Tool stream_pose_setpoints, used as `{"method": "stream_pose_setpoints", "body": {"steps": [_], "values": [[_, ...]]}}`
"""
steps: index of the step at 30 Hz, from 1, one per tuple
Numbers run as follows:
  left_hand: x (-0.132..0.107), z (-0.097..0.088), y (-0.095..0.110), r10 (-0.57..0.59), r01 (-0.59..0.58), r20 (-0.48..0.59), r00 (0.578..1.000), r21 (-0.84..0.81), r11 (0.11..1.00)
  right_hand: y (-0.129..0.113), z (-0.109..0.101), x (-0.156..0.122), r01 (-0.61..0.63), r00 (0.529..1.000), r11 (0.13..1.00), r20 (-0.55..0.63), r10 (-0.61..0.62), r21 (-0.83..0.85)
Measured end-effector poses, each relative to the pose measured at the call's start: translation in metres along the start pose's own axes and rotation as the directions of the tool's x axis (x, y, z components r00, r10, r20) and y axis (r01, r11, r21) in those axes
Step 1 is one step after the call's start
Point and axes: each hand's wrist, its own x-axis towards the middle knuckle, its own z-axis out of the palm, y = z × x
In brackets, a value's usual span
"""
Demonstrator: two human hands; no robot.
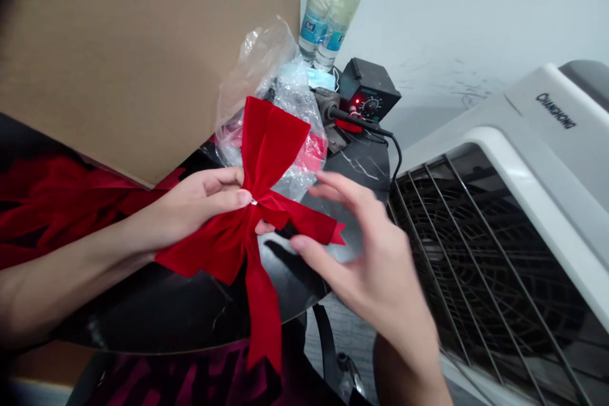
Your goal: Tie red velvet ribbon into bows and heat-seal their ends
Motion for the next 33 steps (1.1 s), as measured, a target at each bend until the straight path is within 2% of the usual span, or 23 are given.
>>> {"method": "stream_pose_setpoints", "body": {"steps": [2,4,6,8,10,12,13,15,17,18,20,22,24,27,28,33], "values": [[-0.001,-0.001,0.001,-0.005,0.005,0.020,1.000,0.001,1.000,0.006,0.009,0.017,-0.085,0.980,0.984,0.192,0.054,0.159],[-0.001,-0.003,0.002,-0.021,0.020,0.045,0.999,0.027,0.999,0.011,0.013,0.032,-0.201,0.927,0.935,0.366,0.085,0.293],[-0.002,-0.004,0.004,-0.060,0.056,0.058,0.997,0.073,0.996,0.013,0.008,0.043,-0.245,0.898,0.931,0.426,0.111,0.273],[-0.002,-0.004,0.005,-0.135,0.128,0.065,0.989,0.106,0.986,0.016,-0.002,0.051,-0.152,0.916,0.976,0.394,0.079,0.158],[-0.001,-0.004,0.005,-0.230,0.221,0.075,0.970,0.113,0.969,0.019,-0.011,0.056,0.030,0.936,0.999,0.349,-0.032,0.011],[0.000,-0.005,0.005,-0.271,0.263,0.071,0.960,0.097,0.960,0.023,-0.014,0.058,0.195,0.938,0.969,0.316,-0.139,-0.154],[0.001,-0.007,0.005,-0.265,0.260,0.058,0.962,0.083,0.962,0.024,-0.014,0.056,0.240,0.947,0.938,0.273,-0.169,-0.250],[0.003,-0.010,0.005,-0.229,0.228,0.022,0.973,0.052,0.972,0.025,-0.012,0.049,0.218,0.976,0.877,0.081,-0.203,-0.429],[0.005,-0.012,0.005,-0.213,0.213,-0.004,0.977,0.023,0.977,0.023,-0.007,0.038,0.205,0.962,0.873,-0.075,-0.264,-0.442],[0.005,-0.013,0.006,-0.215,0.215,-0.008,0.977,0.010,0.977,0.022,-0.004,0.032,0.253,0.949,0.885,-0.079,-0.306,-0.392],[0.005,-0.012,0.006,-0.229,0.229,-0.010,0.973,-0.011,0.973,0.021,0.004,0.021,0.404,0.910,0.873,0.021,-0.415,-0.273],[0.005,-0.010,0.006,-0.247,0.247,-0.014,0.969,-0.027,0.969,0.023,0.015,0.016,0.489,0.872,0.840,0.105,-0.478,-0.236],[0.004,-0.008,0.006,-0.257,0.256,-0.016,0.966,-0.039,0.966,0.026,0.025,0.016,0.547,0.836,0.804,0.098,-0.540,-0.233],[0.004,-0.007,0.005,-0.257,0.257,0.004,0.966,-0.048,0.965,0.030,0.029,0.020,0.653,0.756,0.734,0.107,-0.645,-0.189],[0.004,-0.008,0.005,-0.253,0.253,0.005,0.968,-0.043,0.967,0.030,0.028,0.022,0.677,0.736,0.715,0.135,-0.664,-0.173],[0.003,-0.009,0.003,-0.152,0.152,-0.004,0.988,0.078,0.985,0.023,0.021,0.027,0.710,0.694,0.689,0.312,-0.649,-0.147]]}}
